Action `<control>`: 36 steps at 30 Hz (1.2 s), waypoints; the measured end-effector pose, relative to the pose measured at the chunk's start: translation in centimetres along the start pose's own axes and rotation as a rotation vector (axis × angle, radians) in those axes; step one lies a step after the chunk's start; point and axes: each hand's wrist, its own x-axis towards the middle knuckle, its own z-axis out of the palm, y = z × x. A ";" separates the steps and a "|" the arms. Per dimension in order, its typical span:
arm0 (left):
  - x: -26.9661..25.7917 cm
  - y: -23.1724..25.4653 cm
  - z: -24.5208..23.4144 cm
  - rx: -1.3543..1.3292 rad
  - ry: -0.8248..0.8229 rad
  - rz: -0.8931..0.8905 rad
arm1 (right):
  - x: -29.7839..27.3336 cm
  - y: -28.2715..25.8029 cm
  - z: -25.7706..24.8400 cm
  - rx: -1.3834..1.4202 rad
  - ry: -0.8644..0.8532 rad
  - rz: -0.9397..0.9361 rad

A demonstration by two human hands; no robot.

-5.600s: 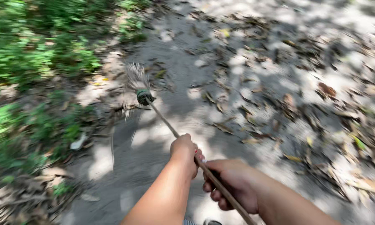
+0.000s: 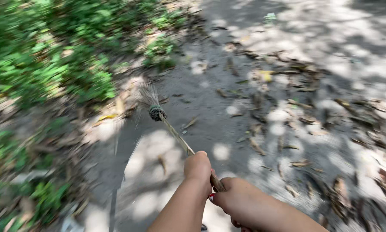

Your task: The person sweeps dry leaves and debris across a sandy outdoor path using a broom by hand.

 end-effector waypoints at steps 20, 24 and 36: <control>-0.7 -11.0 -10.7 0.166 -0.079 -0.280 | 1.5 9.8 14.3 -0.030 0.047 -0.031; -3.3 -7.2 -20.3 0.134 0.033 -0.144 | -1.2 4.7 20.9 -0.130 -0.085 -0.120; -12.7 -14.1 -31.4 0.106 0.069 -0.122 | -12.1 9.3 34.2 0.113 -0.001 -0.150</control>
